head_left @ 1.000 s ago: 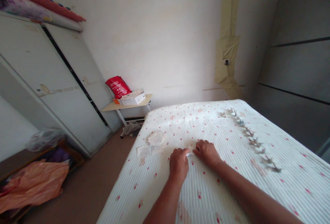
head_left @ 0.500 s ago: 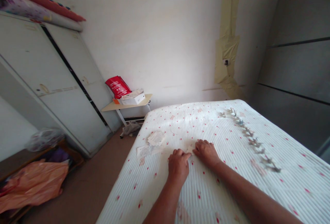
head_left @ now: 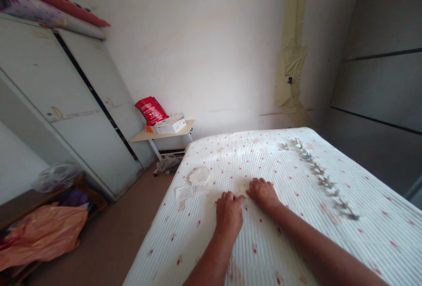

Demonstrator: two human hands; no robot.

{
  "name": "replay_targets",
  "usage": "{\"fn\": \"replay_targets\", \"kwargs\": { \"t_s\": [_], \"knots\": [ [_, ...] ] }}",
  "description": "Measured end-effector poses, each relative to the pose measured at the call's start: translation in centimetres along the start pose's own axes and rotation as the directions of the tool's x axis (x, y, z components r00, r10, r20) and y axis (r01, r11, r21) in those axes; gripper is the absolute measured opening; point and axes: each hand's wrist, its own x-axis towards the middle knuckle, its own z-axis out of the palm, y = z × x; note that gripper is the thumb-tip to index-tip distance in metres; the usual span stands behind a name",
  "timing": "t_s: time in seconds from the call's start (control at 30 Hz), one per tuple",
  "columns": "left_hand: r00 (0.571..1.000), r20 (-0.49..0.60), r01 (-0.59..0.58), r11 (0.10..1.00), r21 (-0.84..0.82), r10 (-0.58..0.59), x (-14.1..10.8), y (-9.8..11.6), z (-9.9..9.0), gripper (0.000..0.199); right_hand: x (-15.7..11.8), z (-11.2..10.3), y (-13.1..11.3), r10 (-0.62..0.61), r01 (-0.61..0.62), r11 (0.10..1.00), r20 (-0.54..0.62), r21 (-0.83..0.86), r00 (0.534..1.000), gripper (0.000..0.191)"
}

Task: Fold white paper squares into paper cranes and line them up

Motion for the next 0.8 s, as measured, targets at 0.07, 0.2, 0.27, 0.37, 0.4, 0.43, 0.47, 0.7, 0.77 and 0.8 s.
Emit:
{"fn": "replay_targets", "kwargs": {
  "t_s": [0.07,0.2,0.27,0.37,0.4,0.43,0.47,0.7,0.77,0.8],
  "knots": [
    [1.000,0.009,-0.004,1.000,0.011,0.004,-0.1,0.0,-0.1,0.036,0.1,0.0,-0.1,-0.005,0.005,1.000,0.004,-0.009,1.000,0.022],
    [1.000,0.015,-0.008,0.999,0.036,0.008,-0.3,0.1,0.0,0.037,0.2,0.3,-0.1,-0.023,0.023,0.999,-0.012,-0.030,1.000,0.024],
    [1.000,0.009,-0.004,0.999,0.047,0.003,-0.4,0.1,0.2,0.037,0.2,0.3,-0.1,-0.027,0.026,0.999,-0.012,-0.037,1.000,0.025],
    [1.000,0.005,-0.008,0.998,0.059,0.008,-0.5,0.1,0.6,0.037,0.3,0.2,-0.2,-0.023,0.024,0.999,0.008,-0.037,1.000,0.025],
    [1.000,0.005,-0.012,0.998,0.063,0.012,-0.6,0.1,0.7,0.037,0.3,0.1,-0.3,-0.022,0.022,0.999,0.012,-0.039,1.000,0.025],
    [1.000,0.004,-0.015,0.998,0.065,0.015,-0.6,0.1,0.7,0.038,0.3,0.1,-0.3,-0.021,0.022,0.999,0.012,-0.041,1.000,0.025],
    [1.000,0.001,-0.020,0.998,0.067,0.020,-0.7,0.1,0.7,0.038,0.4,0.1,-0.3,-0.023,0.023,0.999,0.011,-0.045,1.000,0.026],
    [0.999,-0.022,-0.048,0.998,0.049,0.049,-1.1,-0.1,0.5,0.040,0.7,0.5,-0.2,-0.034,0.035,0.997,0.010,-0.069,0.999,0.028],
    [0.998,-0.021,-0.053,0.997,0.047,0.054,-1.1,-0.1,0.5,0.039,0.8,0.5,-0.2,-0.035,0.036,0.997,0.013,-0.074,0.999,0.028],
    [0.998,-0.019,-0.055,0.997,0.048,0.056,-1.1,-0.1,0.5,0.039,0.8,0.5,-0.2,-0.037,0.038,0.996,0.013,-0.076,0.999,0.028]
  ]
}}
